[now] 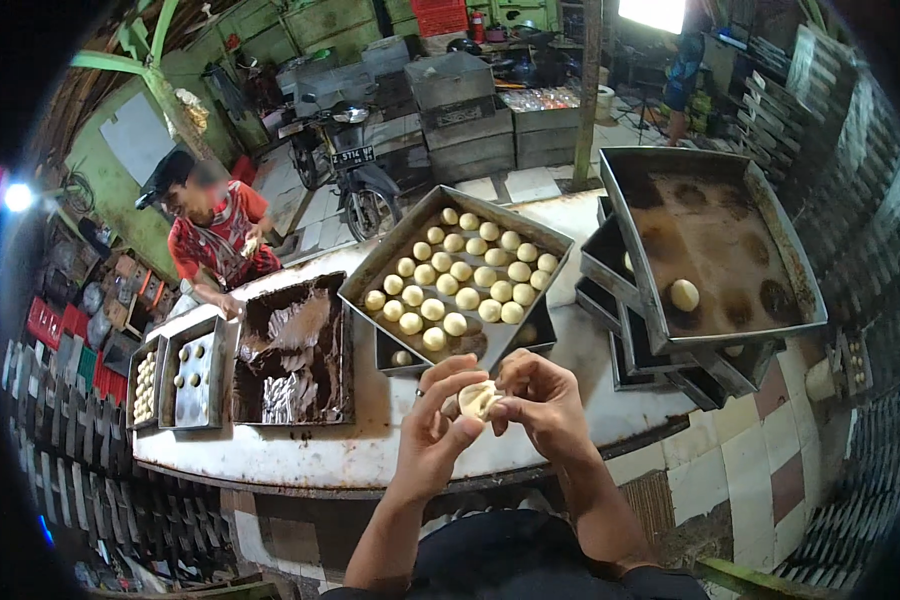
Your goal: Fill dough balls with chocolate paste and place them onto baking trays.
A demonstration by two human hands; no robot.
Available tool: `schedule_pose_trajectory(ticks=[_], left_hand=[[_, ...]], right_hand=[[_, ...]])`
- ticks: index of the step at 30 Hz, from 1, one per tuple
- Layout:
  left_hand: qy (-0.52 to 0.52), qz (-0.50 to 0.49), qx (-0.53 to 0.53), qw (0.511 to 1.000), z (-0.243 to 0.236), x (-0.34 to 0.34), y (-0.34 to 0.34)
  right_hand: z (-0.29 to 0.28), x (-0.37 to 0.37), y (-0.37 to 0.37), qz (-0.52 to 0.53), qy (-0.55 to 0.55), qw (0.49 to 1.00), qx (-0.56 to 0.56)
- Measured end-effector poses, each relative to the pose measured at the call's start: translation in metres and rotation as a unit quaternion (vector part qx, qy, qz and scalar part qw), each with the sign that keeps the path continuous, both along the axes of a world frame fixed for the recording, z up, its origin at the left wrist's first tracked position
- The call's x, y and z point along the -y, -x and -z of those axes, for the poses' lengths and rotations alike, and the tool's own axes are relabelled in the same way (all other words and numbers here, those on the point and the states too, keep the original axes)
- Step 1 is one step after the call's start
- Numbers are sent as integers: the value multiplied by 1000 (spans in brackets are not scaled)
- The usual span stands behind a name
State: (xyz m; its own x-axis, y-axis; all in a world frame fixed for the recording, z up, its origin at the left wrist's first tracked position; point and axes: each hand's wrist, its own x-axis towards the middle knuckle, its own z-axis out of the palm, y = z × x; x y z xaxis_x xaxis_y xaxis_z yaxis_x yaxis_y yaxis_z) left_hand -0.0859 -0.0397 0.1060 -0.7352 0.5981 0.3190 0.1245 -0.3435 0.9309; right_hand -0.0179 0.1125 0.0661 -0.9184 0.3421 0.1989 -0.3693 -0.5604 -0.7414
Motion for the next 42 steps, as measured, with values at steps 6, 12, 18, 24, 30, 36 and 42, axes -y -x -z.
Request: schedule_pose_trajectory(ticks=[6,12,18,24,30,36,42], left_hand=[[51,-107,66,991,16,15,27],[108,-123,-185,969,9,68,30],[194,-4,66,979,48,124,89],[188,129,64,972,53,110,103],[208,320,-94,920,16,30,88],[91,162,-451,873,-31,-81,36],[-16,429,-165,888,-66,-161,9]], right_hand=[[-25,38,15,107,-280,954,26],[-26,63,42,16,-191,978,83],[-21,122,65,77,-433,893,97],[-8,118,70,120,-361,892,243],[2,60,5,209,-251,938,115],[-30,26,-42,167,219,961,11],[-84,-100,-114,323,-212,918,87]])
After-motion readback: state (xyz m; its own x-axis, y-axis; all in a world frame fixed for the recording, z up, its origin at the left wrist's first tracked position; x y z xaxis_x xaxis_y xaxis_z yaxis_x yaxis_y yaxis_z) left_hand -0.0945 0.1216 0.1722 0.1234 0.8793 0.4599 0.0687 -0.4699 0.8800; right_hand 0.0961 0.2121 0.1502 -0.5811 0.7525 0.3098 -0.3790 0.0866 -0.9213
